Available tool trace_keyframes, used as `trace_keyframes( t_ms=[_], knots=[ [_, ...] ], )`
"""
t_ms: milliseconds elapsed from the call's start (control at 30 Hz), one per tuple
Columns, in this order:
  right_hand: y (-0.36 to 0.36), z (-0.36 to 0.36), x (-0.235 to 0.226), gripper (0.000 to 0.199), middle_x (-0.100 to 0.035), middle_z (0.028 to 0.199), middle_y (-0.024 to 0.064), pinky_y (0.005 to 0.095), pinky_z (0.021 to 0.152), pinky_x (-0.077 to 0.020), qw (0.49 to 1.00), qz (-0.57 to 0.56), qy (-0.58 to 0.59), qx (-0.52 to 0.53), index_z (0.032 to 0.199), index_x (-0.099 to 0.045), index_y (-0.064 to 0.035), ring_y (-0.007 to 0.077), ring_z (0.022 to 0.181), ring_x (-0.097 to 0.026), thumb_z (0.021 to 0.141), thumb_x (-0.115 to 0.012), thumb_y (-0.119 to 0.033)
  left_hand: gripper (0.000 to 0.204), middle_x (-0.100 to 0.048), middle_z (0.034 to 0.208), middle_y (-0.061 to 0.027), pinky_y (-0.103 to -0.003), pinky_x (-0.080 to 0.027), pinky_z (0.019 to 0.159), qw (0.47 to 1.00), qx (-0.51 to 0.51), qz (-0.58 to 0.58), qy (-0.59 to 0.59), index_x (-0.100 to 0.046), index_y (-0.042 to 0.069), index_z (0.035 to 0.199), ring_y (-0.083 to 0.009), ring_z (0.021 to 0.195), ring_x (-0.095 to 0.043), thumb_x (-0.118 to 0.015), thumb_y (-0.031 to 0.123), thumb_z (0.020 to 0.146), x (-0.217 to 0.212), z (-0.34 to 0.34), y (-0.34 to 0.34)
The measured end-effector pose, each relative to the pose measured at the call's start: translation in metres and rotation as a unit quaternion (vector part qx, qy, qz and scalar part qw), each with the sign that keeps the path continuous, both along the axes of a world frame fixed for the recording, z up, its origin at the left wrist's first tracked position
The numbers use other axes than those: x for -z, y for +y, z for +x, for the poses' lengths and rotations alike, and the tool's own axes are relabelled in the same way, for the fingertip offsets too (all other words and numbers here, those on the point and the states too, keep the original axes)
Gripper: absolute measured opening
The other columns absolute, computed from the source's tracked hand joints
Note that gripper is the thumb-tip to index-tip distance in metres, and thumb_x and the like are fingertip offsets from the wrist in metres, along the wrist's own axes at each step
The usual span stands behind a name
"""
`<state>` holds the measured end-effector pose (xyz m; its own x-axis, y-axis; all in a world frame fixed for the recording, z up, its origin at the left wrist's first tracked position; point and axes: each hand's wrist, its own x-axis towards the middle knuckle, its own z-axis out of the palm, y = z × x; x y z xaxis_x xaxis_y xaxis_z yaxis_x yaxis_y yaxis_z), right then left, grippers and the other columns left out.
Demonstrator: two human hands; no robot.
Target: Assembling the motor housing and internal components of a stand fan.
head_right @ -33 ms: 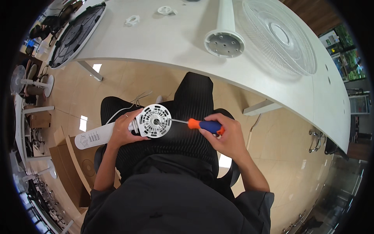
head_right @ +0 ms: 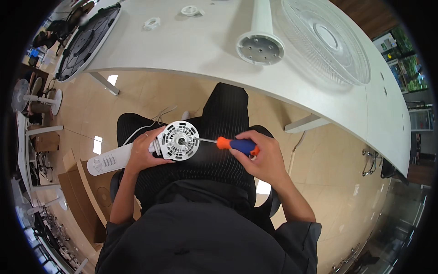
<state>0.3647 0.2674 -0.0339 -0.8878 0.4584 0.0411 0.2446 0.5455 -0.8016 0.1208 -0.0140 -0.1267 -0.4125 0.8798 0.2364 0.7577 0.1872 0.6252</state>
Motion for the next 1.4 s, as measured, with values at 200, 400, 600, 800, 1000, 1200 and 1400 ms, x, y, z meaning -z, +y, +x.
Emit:
trace_keyframes(
  t_ms=[200,400,600,800,1000,1200,1400],
  knots=[
    [0.000,-0.013,0.005,0.031,-0.071,0.088,0.0104,0.0298,0.065,-0.0528,0.999,0.022,-0.004,-0.034,0.104,-0.069,-0.0031,0.0223,0.071,-0.068,0.079,-0.084,-0.014,0.093,-0.073,0.117,-0.0137,-0.041,-0.053,0.093,1.000,-0.021,-0.007,-0.021,-0.063,0.005,0.132,-0.0308,0.103,-0.070,-0.098,0.034,0.051,-0.003,0.002,0.008],
    [-0.001,-0.018,0.008,0.032,-0.068,0.083,0.0105,0.0326,0.058,-0.0503,0.997,0.051,0.033,-0.056,0.103,-0.067,-0.0047,0.0242,0.062,-0.063,0.079,-0.084,-0.016,0.091,-0.073,0.116,-0.0137,-0.040,-0.054,0.093,1.000,-0.023,-0.010,-0.018,-0.063,0.004,0.131,-0.0302,0.101,-0.072,-0.098,0.033,0.052,-0.002,0.004,0.012],
    [-0.003,-0.020,0.002,0.032,-0.070,0.084,0.0093,0.0334,0.064,-0.0506,0.996,0.059,-0.007,-0.064,0.103,-0.069,-0.0061,0.0252,0.066,-0.064,0.078,-0.084,-0.018,0.090,-0.073,0.116,-0.0133,-0.040,-0.054,0.094,0.999,-0.029,-0.014,-0.016,-0.063,0.004,0.130,-0.0298,0.102,-0.071,-0.098,0.031,0.052,-0.003,0.006,0.010],
    [-0.002,-0.022,0.011,0.032,-0.069,0.083,0.0109,0.0354,0.058,-0.0515,0.992,0.080,0.049,-0.089,0.103,-0.066,-0.0057,0.0283,0.063,-0.065,0.078,-0.083,-0.016,0.089,-0.073,0.116,-0.0132,-0.040,-0.054,0.094,0.999,-0.022,-0.010,-0.025,-0.063,0.004,0.129,-0.0298,0.102,-0.071,-0.098,0.031,0.052,-0.002,0.005,0.011],
    [-0.006,-0.028,0.006,0.030,-0.068,0.082,0.0109,0.0366,0.057,-0.0516,0.988,0.097,0.043,-0.108,0.100,-0.066,-0.0066,0.0287,0.063,-0.066,0.079,-0.083,-0.019,0.090,-0.073,0.116,-0.0126,-0.040,-0.054,0.094,0.999,-0.026,-0.012,-0.019,-0.063,0.005,0.130,-0.0297,0.101,-0.071,-0.098,0.031,0.052,-0.001,0.005,0.009],
    [-0.016,-0.042,-0.001,0.042,-0.065,0.070,0.0092,0.0361,0.055,-0.0497,0.989,0.113,0.030,-0.094,0.109,-0.059,-0.0065,0.0280,0.058,-0.064,0.082,-0.085,-0.027,0.088,-0.074,0.114,-0.0123,-0.040,-0.054,0.092,0.999,-0.027,-0.008,-0.020,-0.063,0.006,0.130,-0.0294,0.100,-0.072,-0.098,0.031,0.052,-0.005,0.006,0.011],
    [-0.028,-0.056,-0.017,0.035,-0.057,0.056,0.0064,0.0412,0.049,-0.0441,0.986,0.159,-0.032,-0.042,0.108,-0.051,-0.0051,0.0331,0.050,-0.058,0.094,-0.073,-0.029,0.088,-0.074,0.113,-0.0122,-0.040,-0.054,0.092,0.999,-0.037,-0.010,-0.019,-0.063,0.006,0.129,-0.0297,0.098,-0.072,-0.098,0.030,0.051,-0.004,0.007,0.009]
  ],
)
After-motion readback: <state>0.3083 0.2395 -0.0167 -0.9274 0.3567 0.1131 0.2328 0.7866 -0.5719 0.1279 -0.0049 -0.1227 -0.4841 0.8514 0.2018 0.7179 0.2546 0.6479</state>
